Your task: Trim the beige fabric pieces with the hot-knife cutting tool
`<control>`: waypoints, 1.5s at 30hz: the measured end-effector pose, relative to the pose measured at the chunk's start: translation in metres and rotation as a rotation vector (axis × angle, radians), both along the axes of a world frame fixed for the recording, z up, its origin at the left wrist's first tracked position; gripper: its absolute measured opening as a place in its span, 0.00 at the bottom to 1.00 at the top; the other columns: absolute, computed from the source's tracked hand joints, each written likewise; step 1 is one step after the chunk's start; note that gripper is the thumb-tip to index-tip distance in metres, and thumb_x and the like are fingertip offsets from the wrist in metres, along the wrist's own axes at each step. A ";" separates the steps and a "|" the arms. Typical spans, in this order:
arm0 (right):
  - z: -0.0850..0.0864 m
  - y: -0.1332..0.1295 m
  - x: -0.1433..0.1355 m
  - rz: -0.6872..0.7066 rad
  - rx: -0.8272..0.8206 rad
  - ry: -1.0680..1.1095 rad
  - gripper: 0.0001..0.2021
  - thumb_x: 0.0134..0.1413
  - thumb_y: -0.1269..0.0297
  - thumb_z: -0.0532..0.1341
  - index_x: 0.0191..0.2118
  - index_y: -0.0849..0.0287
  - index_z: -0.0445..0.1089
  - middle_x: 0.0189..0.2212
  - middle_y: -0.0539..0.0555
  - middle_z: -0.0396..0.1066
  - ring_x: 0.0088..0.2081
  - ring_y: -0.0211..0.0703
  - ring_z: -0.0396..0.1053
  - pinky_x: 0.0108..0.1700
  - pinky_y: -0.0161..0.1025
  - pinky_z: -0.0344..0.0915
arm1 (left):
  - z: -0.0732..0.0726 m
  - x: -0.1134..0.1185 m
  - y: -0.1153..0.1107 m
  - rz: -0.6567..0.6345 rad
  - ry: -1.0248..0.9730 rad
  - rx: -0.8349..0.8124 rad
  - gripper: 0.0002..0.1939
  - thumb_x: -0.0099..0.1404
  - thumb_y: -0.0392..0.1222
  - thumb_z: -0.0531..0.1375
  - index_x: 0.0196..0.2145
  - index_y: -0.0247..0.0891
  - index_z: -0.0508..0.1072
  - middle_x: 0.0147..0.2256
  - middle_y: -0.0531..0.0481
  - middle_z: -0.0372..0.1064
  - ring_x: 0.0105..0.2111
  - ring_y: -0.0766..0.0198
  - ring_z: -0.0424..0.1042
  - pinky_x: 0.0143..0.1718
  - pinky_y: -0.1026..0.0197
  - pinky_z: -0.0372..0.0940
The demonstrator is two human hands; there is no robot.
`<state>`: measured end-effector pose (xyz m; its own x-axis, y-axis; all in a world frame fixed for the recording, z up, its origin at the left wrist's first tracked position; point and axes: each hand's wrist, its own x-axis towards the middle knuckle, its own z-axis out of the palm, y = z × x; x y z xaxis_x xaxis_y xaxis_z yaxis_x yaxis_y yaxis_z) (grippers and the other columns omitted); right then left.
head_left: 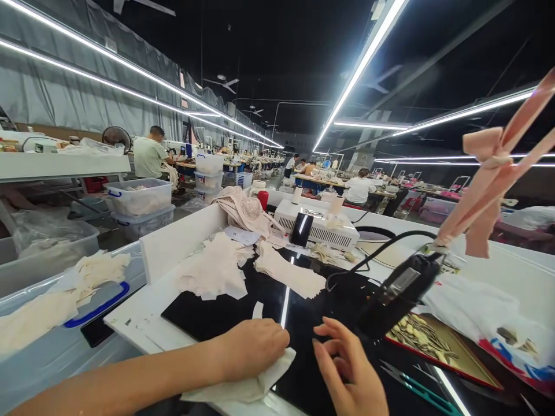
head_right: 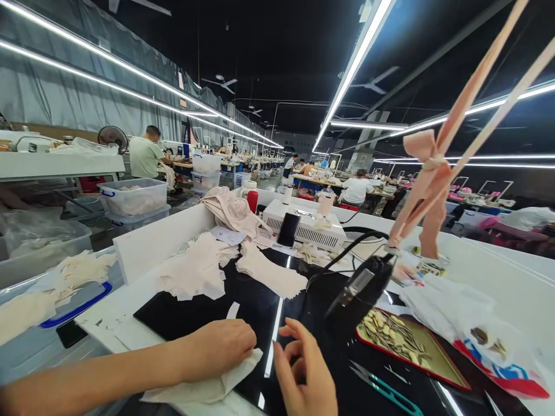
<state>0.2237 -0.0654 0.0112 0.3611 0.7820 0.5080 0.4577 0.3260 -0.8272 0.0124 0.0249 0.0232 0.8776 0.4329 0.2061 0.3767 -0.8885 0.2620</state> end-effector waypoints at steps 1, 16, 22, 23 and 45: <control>-0.005 0.004 -0.006 0.085 -0.126 0.037 0.27 0.55 0.48 0.71 0.57 0.53 0.73 0.46 0.58 0.80 0.27 0.43 0.73 0.27 0.40 0.73 | 0.008 0.000 0.003 0.054 -0.022 -0.109 0.03 0.75 0.34 0.57 0.39 0.37 0.69 0.38 0.46 0.74 0.40 0.54 0.76 0.43 0.57 0.69; 0.019 0.074 -0.039 0.548 -0.863 0.067 0.17 0.49 0.51 0.61 0.38 0.59 0.74 0.15 0.42 0.59 0.12 0.31 0.51 0.11 0.29 0.41 | 0.063 -0.041 0.097 0.255 -0.228 -0.669 0.14 0.56 0.48 0.71 0.34 0.35 0.77 0.28 0.52 0.77 0.28 0.62 0.74 0.29 0.65 0.64; 0.037 0.115 -0.007 0.326 -0.789 0.000 0.15 0.51 0.59 0.58 0.41 0.59 0.74 0.12 0.43 0.60 0.12 0.34 0.52 0.13 0.30 0.46 | 0.085 -0.030 0.137 0.284 -0.343 -0.621 0.13 0.57 0.49 0.69 0.31 0.36 0.78 0.26 0.51 0.75 0.26 0.63 0.74 0.28 0.65 0.64; 0.042 0.124 0.001 0.278 -0.733 -0.019 0.15 0.52 0.58 0.57 0.42 0.59 0.73 0.14 0.44 0.63 0.13 0.36 0.57 0.14 0.31 0.50 | 0.091 -0.024 0.146 0.286 -0.375 -0.596 0.12 0.58 0.48 0.69 0.32 0.36 0.78 0.27 0.51 0.76 0.28 0.63 0.75 0.29 0.64 0.65; -0.005 0.159 0.059 -0.147 -0.266 -1.074 0.17 0.61 0.79 0.55 0.40 0.56 0.79 0.40 0.58 0.77 0.38 0.52 0.70 0.42 0.44 0.64 | 0.027 -0.031 0.182 0.378 -0.263 -0.178 0.18 0.74 0.31 0.55 0.52 0.45 0.80 0.56 0.54 0.77 0.57 0.60 0.74 0.63 0.59 0.65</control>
<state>0.2831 0.0940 0.0067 -0.0670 0.8982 0.4344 0.9966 0.0814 -0.0146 -0.0189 0.2070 0.0502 0.5804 0.7594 0.2940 0.5646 -0.6354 0.5268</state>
